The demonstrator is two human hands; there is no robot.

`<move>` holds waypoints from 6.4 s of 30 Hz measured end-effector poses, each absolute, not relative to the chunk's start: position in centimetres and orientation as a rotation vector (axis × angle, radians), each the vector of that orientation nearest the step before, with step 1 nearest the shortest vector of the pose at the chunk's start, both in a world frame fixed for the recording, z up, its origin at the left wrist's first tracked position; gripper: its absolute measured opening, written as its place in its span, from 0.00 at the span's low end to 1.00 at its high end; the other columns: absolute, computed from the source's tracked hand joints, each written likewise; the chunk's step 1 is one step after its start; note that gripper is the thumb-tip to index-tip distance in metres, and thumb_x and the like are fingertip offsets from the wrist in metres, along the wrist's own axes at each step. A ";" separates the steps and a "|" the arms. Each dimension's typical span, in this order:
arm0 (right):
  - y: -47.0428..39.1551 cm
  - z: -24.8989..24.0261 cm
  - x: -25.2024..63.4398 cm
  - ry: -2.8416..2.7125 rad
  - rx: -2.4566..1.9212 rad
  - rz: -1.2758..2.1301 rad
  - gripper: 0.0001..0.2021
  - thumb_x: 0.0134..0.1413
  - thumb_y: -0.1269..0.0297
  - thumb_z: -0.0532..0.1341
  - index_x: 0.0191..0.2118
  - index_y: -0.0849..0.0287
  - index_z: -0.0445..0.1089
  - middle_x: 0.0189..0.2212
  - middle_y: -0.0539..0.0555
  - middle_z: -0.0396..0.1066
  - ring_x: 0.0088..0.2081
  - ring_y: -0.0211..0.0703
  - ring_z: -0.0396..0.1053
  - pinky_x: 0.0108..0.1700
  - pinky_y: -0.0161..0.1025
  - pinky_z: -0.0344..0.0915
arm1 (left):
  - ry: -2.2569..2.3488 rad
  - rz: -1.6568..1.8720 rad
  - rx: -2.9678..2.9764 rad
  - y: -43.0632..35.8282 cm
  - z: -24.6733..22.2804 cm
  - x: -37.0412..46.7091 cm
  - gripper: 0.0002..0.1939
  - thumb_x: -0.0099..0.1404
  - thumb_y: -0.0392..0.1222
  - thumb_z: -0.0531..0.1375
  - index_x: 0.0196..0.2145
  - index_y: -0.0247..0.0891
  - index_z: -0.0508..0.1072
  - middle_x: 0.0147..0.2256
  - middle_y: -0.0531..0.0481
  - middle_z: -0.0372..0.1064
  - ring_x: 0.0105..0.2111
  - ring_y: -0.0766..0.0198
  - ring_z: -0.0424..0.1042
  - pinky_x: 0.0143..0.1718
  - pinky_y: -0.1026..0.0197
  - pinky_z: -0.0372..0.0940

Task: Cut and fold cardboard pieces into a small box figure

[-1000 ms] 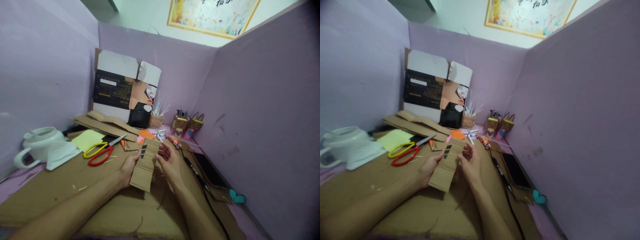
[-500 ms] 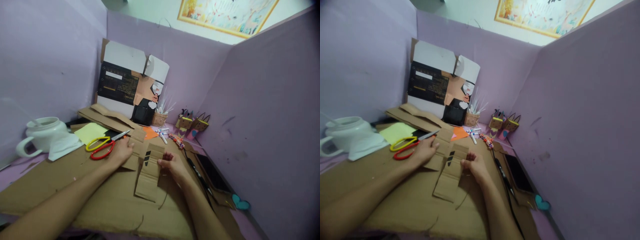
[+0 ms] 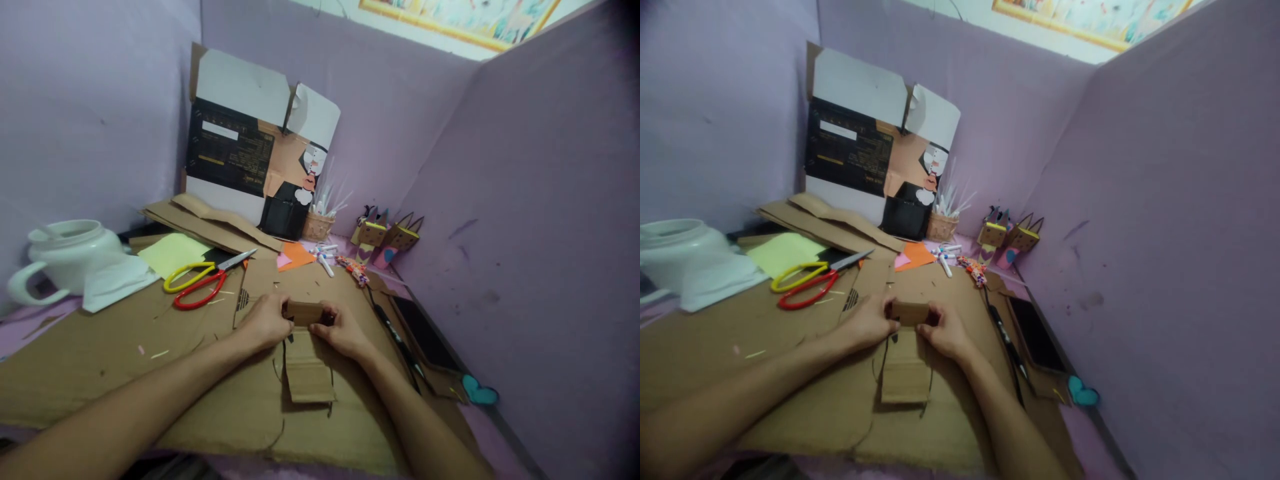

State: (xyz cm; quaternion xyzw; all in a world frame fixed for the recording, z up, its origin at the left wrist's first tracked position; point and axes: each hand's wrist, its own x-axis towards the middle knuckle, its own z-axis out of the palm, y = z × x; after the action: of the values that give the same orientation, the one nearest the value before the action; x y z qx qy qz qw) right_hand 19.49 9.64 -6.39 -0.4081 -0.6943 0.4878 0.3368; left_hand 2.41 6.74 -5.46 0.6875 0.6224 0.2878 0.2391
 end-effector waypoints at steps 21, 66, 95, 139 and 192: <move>7.9 -5.5 21.8 -2.111 -1.074 0.800 0.14 0.38 0.82 0.54 0.32 0.59 0.64 0.27 0.50 0.67 0.30 0.38 0.65 0.33 0.34 0.61 | 1.777 0.375 2.395 5.1 -4.5 3.2 0.08 0.48 0.29 0.54 0.26 0.37 0.68 0.30 0.46 0.70 0.31 0.57 0.70 0.27 0.61 0.58; 5.1 -6.6 20.3 -1.703 -1.194 1.035 0.12 0.37 0.66 0.65 0.34 0.55 0.74 0.26 0.50 0.72 0.27 0.41 0.65 0.30 0.37 0.61 | 1.424 0.282 2.581 4.5 -4.2 1.7 0.08 0.54 0.34 0.53 0.34 0.38 0.66 0.35 0.46 0.66 0.32 0.57 0.67 0.30 0.59 0.61; 4.7 -6.3 21.7 -1.549 -1.222 0.778 0.12 0.40 0.61 0.64 0.35 0.57 0.75 0.31 0.55 0.77 0.33 0.48 0.73 0.34 0.41 0.69 | 1.121 0.961 1.485 3.5 -3.3 2.0 0.40 0.43 0.38 0.64 0.55 0.39 0.57 0.39 0.47 0.66 0.29 0.65 0.67 0.28 0.64 0.63; 2.6 -6.2 23.0 -2.284 -0.830 0.730 0.19 0.44 0.65 0.64 0.46 0.56 0.67 0.44 0.58 0.68 0.46 0.47 0.65 0.47 0.43 0.62 | 1.488 0.952 2.067 2.1 -2.7 0.5 0.20 0.51 0.32 0.54 0.43 0.42 0.66 0.41 0.51 0.67 0.39 0.62 0.67 0.38 0.63 0.62; -1.6 -9.0 20.0 -2.264 -1.399 0.305 0.36 0.53 0.50 0.52 0.59 0.75 0.50 0.59 0.75 0.45 0.60 0.67 0.43 0.57 0.63 0.47 | 1.417 1.005 1.561 5.7 -0.5 1.2 0.12 0.49 0.36 0.58 0.33 0.33 0.73 0.24 0.53 0.69 0.22 0.66 0.67 0.22 0.66 0.60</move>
State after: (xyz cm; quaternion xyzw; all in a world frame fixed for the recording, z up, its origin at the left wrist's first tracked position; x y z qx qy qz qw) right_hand 20.04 -1.59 -9.03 -0.5083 -0.8226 0.1107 0.2294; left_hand 1.15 5.68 -0.54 0.6147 0.5582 0.3960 0.3921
